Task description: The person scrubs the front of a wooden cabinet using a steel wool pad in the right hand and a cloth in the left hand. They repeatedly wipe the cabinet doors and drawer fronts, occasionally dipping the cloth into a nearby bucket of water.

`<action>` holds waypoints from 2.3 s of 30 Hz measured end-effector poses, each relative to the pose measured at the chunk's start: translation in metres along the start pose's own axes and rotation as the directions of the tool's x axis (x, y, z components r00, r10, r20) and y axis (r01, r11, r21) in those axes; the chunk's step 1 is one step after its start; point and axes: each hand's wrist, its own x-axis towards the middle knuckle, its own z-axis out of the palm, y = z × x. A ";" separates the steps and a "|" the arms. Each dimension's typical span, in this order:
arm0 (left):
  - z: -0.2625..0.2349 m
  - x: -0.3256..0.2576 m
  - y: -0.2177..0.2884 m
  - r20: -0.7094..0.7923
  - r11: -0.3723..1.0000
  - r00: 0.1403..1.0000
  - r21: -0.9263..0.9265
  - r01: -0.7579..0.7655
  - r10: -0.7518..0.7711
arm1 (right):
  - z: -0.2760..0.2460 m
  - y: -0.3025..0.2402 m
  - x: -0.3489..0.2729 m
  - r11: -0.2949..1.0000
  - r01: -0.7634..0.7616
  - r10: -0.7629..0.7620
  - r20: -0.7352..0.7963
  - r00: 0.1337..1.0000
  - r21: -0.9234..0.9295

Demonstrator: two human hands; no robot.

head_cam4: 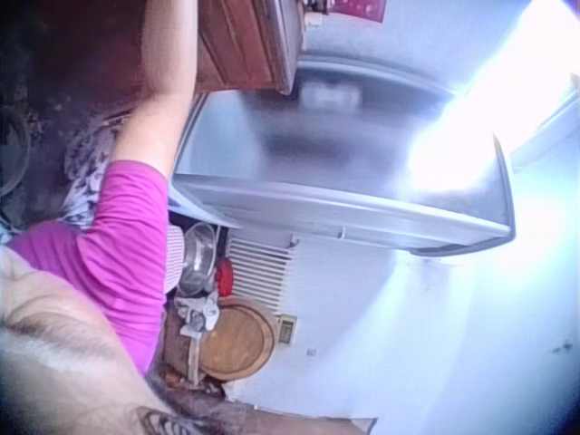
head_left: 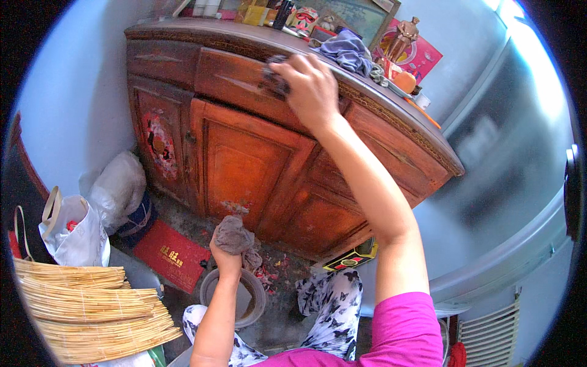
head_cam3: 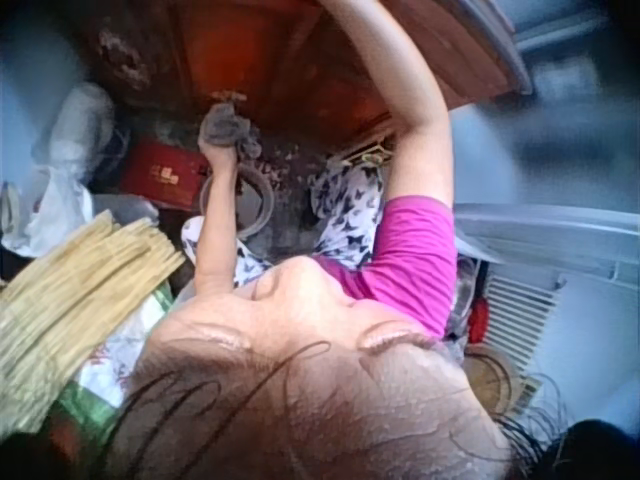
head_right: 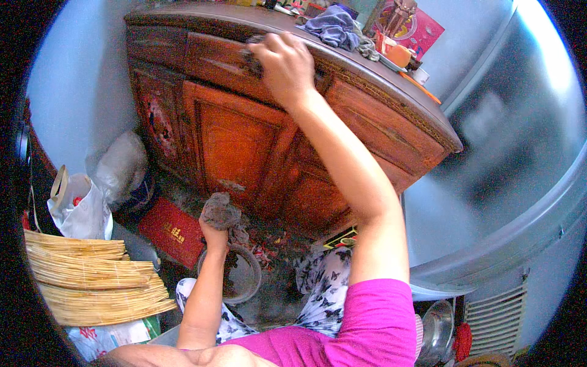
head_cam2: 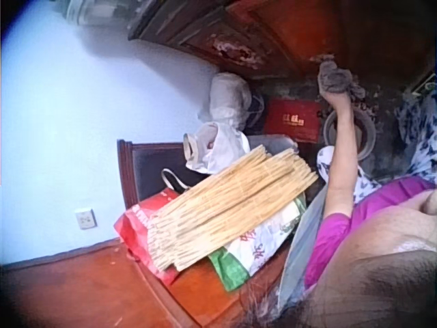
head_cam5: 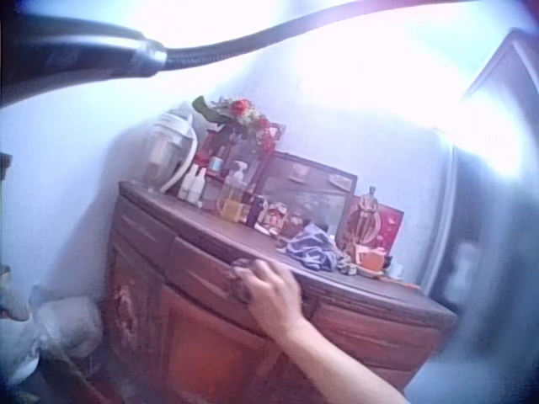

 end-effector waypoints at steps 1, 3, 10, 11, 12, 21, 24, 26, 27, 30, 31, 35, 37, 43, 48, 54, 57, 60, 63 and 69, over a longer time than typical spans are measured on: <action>-0.002 -0.003 -0.002 -0.004 1.000 1.000 0.009 0.001 -0.001 | -0.015 0.008 -0.018 1.000 0.003 -0.003 -0.004 1.000 -0.008; -0.004 -0.003 -0.002 -0.010 1.000 1.000 0.025 -0.002 0.002 | -0.053 0.018 -0.049 0.995 -0.056 0.057 0.013 0.998 -0.083; 0.000 0.004 -0.005 0.009 0.999 1.000 -0.030 0.028 -0.027 | -0.061 0.026 -0.047 0.993 -0.107 0.109 0.025 0.994 -0.055; 0.005 0.005 -0.005 0.014 0.999 0.999 0.015 -0.033 0.033 | -0.052 0.025 -0.039 0.994 -0.098 0.100 0.024 0.995 -0.050; 0.011 0.004 -0.004 0.027 0.994 0.996 0.062 -0.089 0.087 | -0.046 0.023 -0.029 0.994 -0.097 0.099 0.035 0.995 -0.043; 0.001 -0.008 0.005 0.014 0.998 1.000 0.053 0.013 -0.014 | -0.078 0.028 -0.070 0.995 -0.099 0.100 0.029 0.995 -0.030; 0.002 -0.004 0.005 0.039 0.998 0.998 -0.038 0.056 -0.054 | -0.062 0.027 -0.059 0.992 -0.074 0.076 0.017 0.997 -0.097; 0.003 0.002 0.006 0.030 0.997 0.997 -0.033 0.074 -0.073 | -0.035 0.022 -0.033 0.995 0.010 -0.012 -0.014 1.000 -0.103; 0.007 0.003 0.006 0.034 0.996 0.996 -0.033 0.089 -0.088 | -0.020 0.021 -0.021 0.996 0.011 -0.013 -0.012 1.000 -0.089; 0.003 0.003 -0.003 0.012 0.999 0.999 0.035 0.037 -0.037 | -0.005 0.013 -0.011 0.998 0.023 -0.023 0.000 1.000 -0.065; 0.000 0.002 -0.004 0.006 0.999 1.000 0.028 0.030 -0.031 | -0.013 0.021 -0.017 0.999 0.024 -0.024 0.001 1.000 -0.028; -0.008 -0.009 0.001 -0.003 0.987 0.993 -0.111 0.113 -0.114 | -0.070 0.025 -0.065 0.996 -0.059 0.064 0.074 0.995 -0.065; -0.002 -0.012 0.008 0.010 0.998 0.999 -0.032 0.046 -0.045 | -0.083 0.034 -0.078 0.990 -0.093 0.101 0.074 0.992 -0.107; 0.007 -0.001 0.008 0.045 0.996 0.995 0.007 0.093 -0.093 | -0.039 0.021 -0.023 0.993 -0.061 0.068 0.068 0.995 -0.096; 0.003 -0.007 0.005 0.014 0.997 0.997 -0.025 0.080 -0.079 | -0.060 0.028 -0.038 0.995 -0.059 0.069 0.132 0.989 -0.083; 0.000 -0.010 0.003 0.027 0.987 0.991 -0.090 0.131 -0.129 | -0.084 0.040 -0.057 0.984 -0.119 0.139 0.152 0.979 -0.132; -0.001 -0.001 0.003 0.034 0.996 0.996 -0.026 0.089 -0.088 | -0.053 0.026 -0.032 0.992 -0.079 0.090 0.112 0.990 -0.100; -0.001 -0.002 -0.002 0.038 0.995 0.995 -0.017 0.098 -0.097 | -0.042 0.022 -0.024 0.996 -0.050 0.057 0.096 0.994 -0.075; -0.001 -0.008 0.003 0.020 0.993 0.994 0.032 0.110 -0.110 | -0.068 0.027 -0.051 0.997 -0.054 0.059 0.123 0.991 -0.046; -0.003 -0.008 0.014 0.011 0.978 0.988 -0.136 0.157 -0.157 | -0.101 0.038 -0.078 0.978 -0.169 0.184 0.122 0.975 -0.126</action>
